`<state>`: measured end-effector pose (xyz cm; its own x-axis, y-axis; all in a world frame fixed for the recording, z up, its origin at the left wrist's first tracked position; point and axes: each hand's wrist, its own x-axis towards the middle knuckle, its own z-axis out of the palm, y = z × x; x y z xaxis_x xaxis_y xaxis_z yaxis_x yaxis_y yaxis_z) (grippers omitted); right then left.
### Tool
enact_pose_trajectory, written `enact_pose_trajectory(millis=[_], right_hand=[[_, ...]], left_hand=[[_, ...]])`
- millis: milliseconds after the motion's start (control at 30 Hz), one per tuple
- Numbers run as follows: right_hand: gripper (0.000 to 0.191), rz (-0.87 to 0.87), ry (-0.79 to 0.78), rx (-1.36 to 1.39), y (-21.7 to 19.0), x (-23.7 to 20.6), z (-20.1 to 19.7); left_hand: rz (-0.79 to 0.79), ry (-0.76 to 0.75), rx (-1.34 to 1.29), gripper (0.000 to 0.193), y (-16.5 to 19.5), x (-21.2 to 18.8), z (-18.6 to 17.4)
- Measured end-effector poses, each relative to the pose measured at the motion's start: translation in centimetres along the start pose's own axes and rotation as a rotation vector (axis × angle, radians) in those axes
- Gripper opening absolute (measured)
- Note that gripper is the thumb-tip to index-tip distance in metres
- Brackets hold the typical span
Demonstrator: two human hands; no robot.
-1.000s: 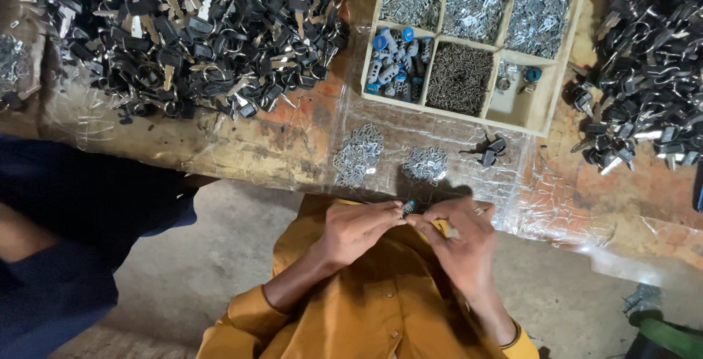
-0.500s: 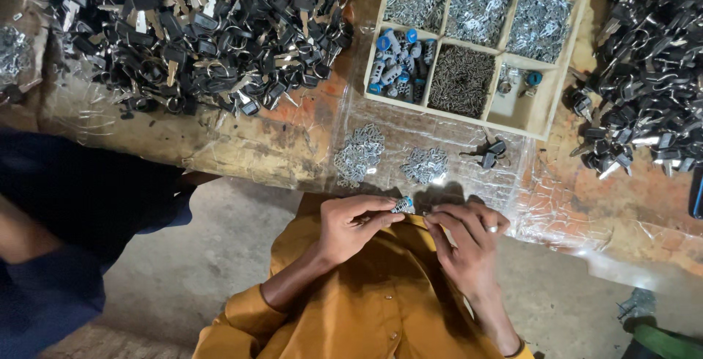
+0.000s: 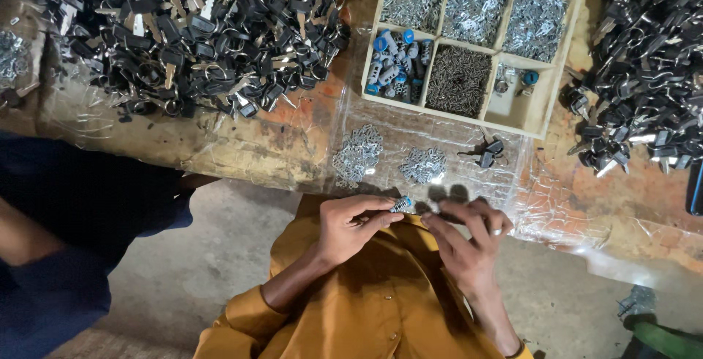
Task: The person sits at a workbench covered with piles of padlocks and keys and assembles padlock cylinders by hand. They pick small blue pin and spring components from a compartment tray, insert them into a cylinder body held in their hands, and place finished cylinders into a cardboard box, repeating the cycle.
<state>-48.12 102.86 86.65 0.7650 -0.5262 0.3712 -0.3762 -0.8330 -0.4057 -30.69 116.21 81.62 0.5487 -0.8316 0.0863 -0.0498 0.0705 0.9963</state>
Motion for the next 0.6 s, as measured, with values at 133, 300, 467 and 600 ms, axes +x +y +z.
enact_pose_trajectory(millis=[133,300,467,600], right_hand=[[0.019,0.122,-0.126,0.254,-0.3,-0.4,0.0],[0.016,0.264,-0.004,0.404,-1.3,0.2,0.5],[0.014,0.295,0.003,0.427,-2.5,1.4,0.5],[0.014,0.276,0.028,0.422,-3.2,2.1,0.3]], left_hand=[[-0.033,-0.004,0.013,0.022,-0.1,0.0,0.0],[-0.028,-0.005,0.065,0.022,0.0,-0.1,0.1],[0.064,0.007,0.110,0.022,0.3,0.1,0.2],[0.059,-0.013,0.125,0.024,0.4,0.1,-0.1]])
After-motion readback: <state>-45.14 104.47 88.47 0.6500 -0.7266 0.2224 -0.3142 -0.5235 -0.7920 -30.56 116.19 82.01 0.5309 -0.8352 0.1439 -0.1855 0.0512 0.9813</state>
